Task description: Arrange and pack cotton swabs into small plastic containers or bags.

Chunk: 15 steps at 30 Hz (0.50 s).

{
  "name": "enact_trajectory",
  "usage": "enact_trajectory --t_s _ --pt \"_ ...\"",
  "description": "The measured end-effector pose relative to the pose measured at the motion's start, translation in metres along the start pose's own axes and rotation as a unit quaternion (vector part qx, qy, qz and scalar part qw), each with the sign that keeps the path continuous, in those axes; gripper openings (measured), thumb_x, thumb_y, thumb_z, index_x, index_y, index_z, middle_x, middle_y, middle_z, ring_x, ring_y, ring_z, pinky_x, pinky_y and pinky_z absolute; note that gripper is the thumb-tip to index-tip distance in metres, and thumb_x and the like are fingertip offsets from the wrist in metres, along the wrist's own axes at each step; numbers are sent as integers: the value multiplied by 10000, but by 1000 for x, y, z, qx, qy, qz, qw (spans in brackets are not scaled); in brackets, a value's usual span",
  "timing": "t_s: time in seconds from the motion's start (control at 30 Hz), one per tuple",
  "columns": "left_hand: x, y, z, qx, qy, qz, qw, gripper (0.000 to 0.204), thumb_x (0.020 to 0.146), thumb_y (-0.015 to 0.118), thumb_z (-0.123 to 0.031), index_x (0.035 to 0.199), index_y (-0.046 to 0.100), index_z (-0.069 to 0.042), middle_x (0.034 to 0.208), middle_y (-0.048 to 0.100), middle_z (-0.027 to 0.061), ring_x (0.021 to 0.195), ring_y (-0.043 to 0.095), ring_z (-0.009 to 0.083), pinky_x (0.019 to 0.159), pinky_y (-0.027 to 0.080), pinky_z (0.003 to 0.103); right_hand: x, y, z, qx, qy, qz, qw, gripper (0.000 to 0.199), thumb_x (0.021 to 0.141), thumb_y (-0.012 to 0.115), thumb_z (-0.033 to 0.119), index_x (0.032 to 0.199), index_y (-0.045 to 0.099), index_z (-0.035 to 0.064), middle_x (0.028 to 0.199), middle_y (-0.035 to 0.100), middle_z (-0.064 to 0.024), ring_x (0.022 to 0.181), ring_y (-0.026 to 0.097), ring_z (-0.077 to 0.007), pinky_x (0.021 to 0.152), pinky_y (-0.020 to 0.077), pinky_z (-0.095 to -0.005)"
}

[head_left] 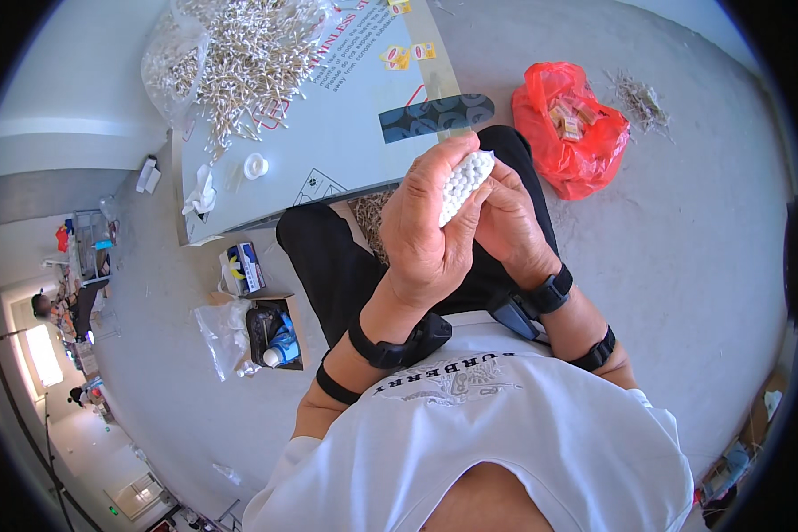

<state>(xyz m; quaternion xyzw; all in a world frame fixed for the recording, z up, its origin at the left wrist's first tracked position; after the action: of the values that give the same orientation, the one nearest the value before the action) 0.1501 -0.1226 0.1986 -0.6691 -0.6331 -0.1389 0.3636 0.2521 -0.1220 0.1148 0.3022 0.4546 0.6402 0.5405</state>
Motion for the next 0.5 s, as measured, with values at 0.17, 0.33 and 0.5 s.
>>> enact_trajectory --t_s 0.17,0.33,0.5 --pt "0 -1 2 50 21 6 999 323 905 640 -55 1194 536 46 1113 665 176 981 675 216 859 533 300 2 1 6 -11 -29 42 999 268 961 569 238 1113 582 18 988 630 -56 883 600 -127 790 499 -287" --pt "-3 2 9 52 17 4 998 315 890 652 -35 1182 555 32 1124 668 155 959 675 188 844 536 293 3 2 -1 41 -12 66 997 352 959 566 324 1147 576 27 1072 623 -63 968 600 -159 868 488 -335" --pt "-3 5 11 52 6 14 999 316 855 675 -25 1146 566 29 1103 661 161 964 664 261 846 530 333 6 -6 -4 75 14 63 995 356 953 574 350 1149 580 53 1094 622 -55 1012 598 -171 921 478 -356"
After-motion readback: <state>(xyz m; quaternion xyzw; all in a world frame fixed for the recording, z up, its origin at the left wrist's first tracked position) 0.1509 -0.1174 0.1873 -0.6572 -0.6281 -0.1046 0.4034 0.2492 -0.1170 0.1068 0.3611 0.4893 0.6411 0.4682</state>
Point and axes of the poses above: each hand's wrist, its own x-axis towards the middle knuckle, its own y-axis out of the palm, z = x × y, the point moved 3 cm from there along x, towards the middle knuckle
